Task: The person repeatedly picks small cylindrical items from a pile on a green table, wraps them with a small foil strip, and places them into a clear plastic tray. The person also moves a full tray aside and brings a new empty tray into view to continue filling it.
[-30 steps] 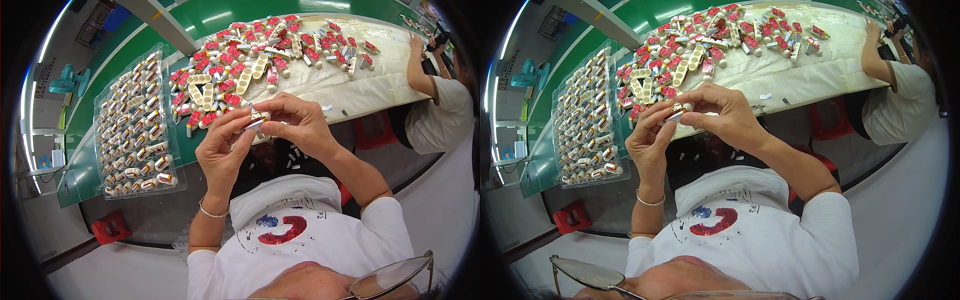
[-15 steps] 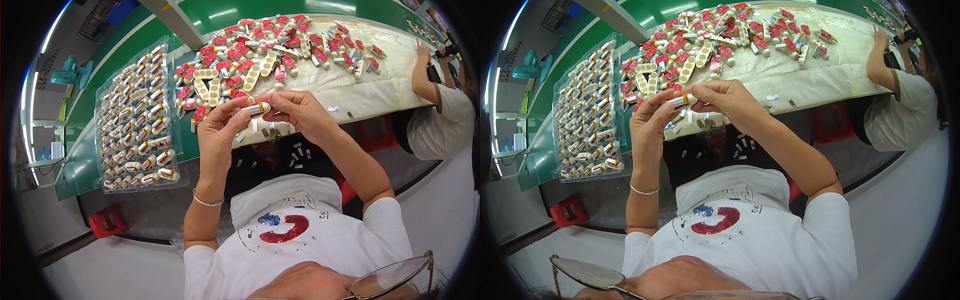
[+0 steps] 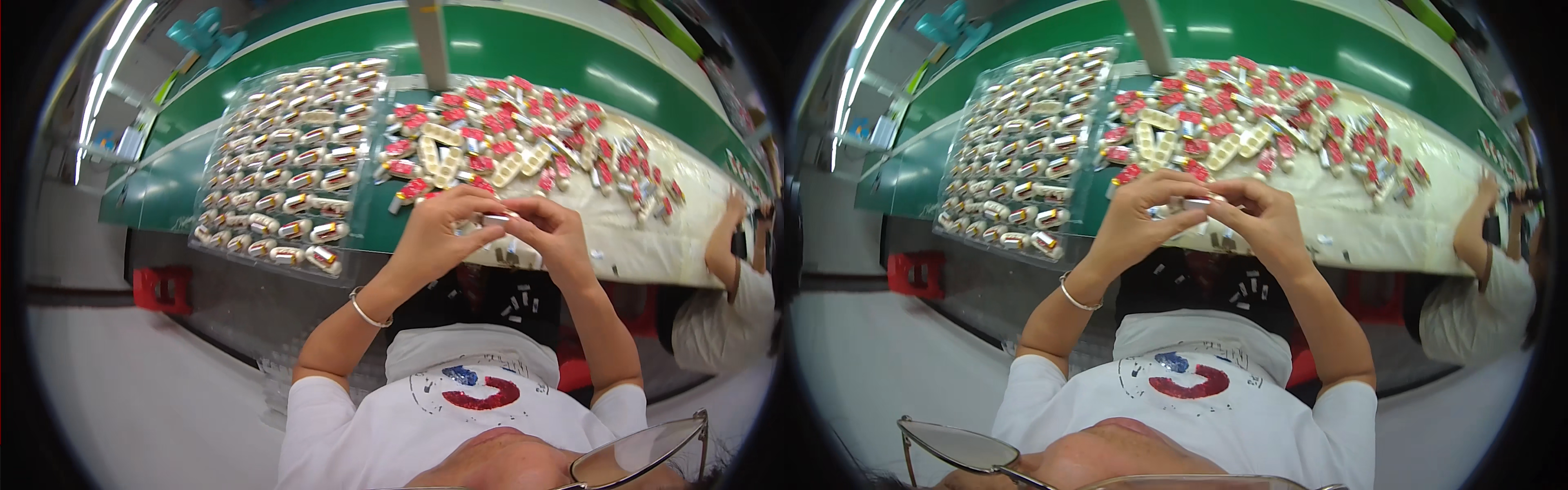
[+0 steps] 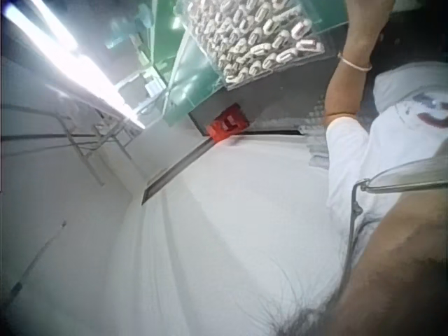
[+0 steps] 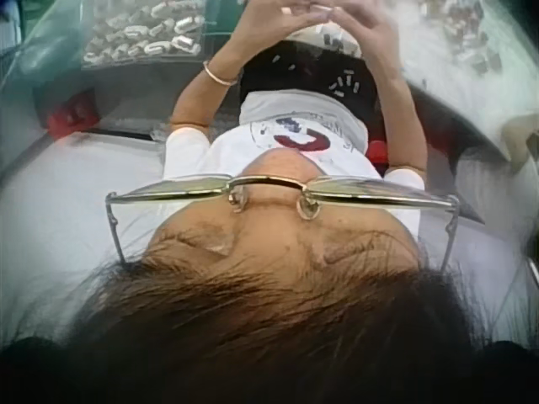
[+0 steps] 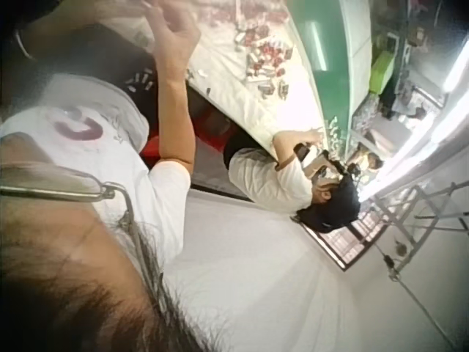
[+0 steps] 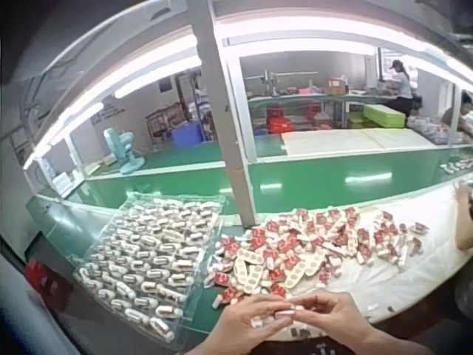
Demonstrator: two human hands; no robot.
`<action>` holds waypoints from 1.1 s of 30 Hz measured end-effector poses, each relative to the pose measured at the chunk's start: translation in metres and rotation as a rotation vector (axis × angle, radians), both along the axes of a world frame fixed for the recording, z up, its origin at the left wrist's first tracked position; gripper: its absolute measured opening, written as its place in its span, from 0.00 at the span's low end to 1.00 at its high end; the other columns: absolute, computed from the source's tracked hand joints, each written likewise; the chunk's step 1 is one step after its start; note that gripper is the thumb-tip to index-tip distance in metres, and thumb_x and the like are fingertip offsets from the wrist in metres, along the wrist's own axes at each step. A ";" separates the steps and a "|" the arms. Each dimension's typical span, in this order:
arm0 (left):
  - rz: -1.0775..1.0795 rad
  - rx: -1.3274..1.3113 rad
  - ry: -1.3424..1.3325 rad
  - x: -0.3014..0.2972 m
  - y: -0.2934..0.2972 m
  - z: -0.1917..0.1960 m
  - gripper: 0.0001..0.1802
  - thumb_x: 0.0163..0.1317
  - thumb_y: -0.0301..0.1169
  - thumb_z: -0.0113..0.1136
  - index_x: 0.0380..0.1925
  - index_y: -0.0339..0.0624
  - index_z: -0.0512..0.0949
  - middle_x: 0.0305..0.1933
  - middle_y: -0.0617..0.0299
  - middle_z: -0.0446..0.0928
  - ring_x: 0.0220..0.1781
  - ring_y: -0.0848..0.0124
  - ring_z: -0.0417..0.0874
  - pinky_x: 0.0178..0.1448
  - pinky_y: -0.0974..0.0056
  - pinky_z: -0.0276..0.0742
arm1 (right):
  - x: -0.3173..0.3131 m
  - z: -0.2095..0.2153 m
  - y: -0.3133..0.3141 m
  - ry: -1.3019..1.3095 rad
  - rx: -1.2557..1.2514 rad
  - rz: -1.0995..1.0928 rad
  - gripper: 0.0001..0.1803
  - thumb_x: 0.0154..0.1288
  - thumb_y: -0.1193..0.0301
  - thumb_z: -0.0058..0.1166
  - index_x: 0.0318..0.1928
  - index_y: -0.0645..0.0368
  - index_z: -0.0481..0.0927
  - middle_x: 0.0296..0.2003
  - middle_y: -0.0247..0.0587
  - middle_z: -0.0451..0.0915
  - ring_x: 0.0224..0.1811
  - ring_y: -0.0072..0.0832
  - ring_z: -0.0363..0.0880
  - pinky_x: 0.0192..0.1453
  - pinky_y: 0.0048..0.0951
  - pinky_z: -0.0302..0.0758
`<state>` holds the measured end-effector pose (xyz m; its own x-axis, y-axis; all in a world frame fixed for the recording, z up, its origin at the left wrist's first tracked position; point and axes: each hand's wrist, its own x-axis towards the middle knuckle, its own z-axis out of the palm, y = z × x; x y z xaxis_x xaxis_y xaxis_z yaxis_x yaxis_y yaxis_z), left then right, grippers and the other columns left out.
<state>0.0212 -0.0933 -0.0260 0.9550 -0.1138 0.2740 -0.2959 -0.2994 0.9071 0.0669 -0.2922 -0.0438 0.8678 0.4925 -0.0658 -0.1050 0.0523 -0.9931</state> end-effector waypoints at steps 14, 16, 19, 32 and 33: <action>0.720 0.177 -0.107 0.066 0.273 -0.007 0.16 0.58 0.31 0.67 0.47 0.40 0.84 0.37 0.61 0.84 0.34 0.77 0.82 0.42 0.70 0.78 | 0.019 -0.021 -0.014 -0.531 -0.435 -0.084 0.09 0.66 0.78 0.56 0.44 0.68 0.82 0.38 0.41 0.79 0.40 0.25 0.80 0.45 0.24 0.76; 0.866 0.342 -0.194 0.085 0.325 -0.016 0.16 0.57 0.33 0.67 0.45 0.41 0.84 0.32 0.61 0.84 0.31 0.74 0.81 0.39 0.68 0.77 | 0.013 -0.022 -0.017 -0.677 -0.515 -0.143 0.07 0.64 0.79 0.56 0.41 0.68 0.82 0.36 0.44 0.80 0.38 0.29 0.80 0.44 0.26 0.75; 0.989 0.538 -0.180 0.114 0.373 -0.015 0.14 0.56 0.33 0.66 0.42 0.42 0.85 0.33 0.56 0.83 0.34 0.63 0.83 0.42 0.62 0.78 | 0.006 -0.026 -0.009 -0.815 -0.561 -0.208 0.08 0.60 0.81 0.59 0.41 0.66 0.83 0.34 0.46 0.80 0.34 0.34 0.80 0.40 0.27 0.74; 0.746 1.291 -0.152 0.236 0.461 -0.051 0.13 0.60 0.27 0.51 0.40 0.46 0.84 0.42 0.50 0.81 0.47 0.52 0.82 0.51 0.52 0.77 | 0.014 -0.027 -0.003 -0.897 -0.670 -0.140 0.10 0.53 0.79 0.66 0.38 0.63 0.84 0.31 0.45 0.81 0.30 0.37 0.79 0.31 0.32 0.75; 0.761 1.196 -0.001 0.231 0.473 -0.051 0.15 0.61 0.29 0.50 0.44 0.47 0.83 0.44 0.48 0.82 0.49 0.51 0.82 0.52 0.52 0.76 | 0.018 -0.028 -0.004 -0.899 -0.649 -0.126 0.10 0.53 0.78 0.66 0.38 0.63 0.84 0.31 0.45 0.81 0.30 0.37 0.80 0.31 0.33 0.75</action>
